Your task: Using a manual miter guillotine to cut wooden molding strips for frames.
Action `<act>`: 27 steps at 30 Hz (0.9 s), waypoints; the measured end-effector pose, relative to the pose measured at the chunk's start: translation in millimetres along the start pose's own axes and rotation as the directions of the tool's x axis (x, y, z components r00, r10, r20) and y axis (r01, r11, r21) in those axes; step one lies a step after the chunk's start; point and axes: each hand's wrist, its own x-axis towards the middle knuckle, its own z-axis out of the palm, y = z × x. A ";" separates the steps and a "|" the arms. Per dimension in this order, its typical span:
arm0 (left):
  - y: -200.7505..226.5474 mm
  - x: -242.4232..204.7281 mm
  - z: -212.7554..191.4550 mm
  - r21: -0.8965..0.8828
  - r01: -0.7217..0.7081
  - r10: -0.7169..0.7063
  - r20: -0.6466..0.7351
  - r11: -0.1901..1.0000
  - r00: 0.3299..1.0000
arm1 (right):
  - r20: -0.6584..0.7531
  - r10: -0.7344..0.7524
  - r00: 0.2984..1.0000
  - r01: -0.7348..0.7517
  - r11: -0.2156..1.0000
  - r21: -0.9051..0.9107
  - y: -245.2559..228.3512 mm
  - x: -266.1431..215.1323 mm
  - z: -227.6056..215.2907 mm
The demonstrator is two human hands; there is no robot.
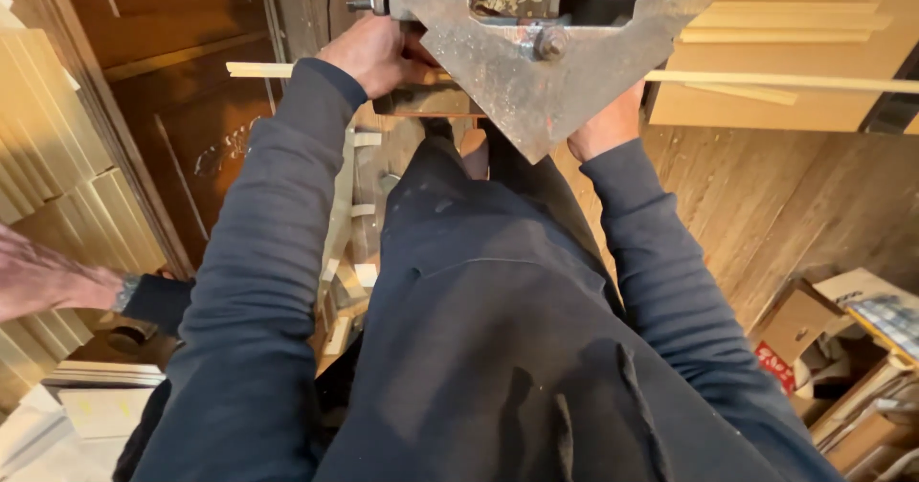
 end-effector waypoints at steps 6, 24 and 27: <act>-2.8 -2.1 -2.3 0.039 -0.051 0.051 -0.001 0.998 0.999 | 0.002 0.009 1.000 -0.009 1.000 0.025 8.2 -1.2 7.3; -10.1 5.9 1.8 0.066 -0.052 0.053 -0.007 0.996 0.999 | 0.013 0.010 1.000 -0.007 0.988 -0.151 17.3 -4.1 7.8; -16.3 4.6 4.6 0.091 -0.079 0.081 -0.013 0.993 0.997 | 0.044 -0.021 0.999 0.027 0.988 -0.155 14.0 -6.9 8.1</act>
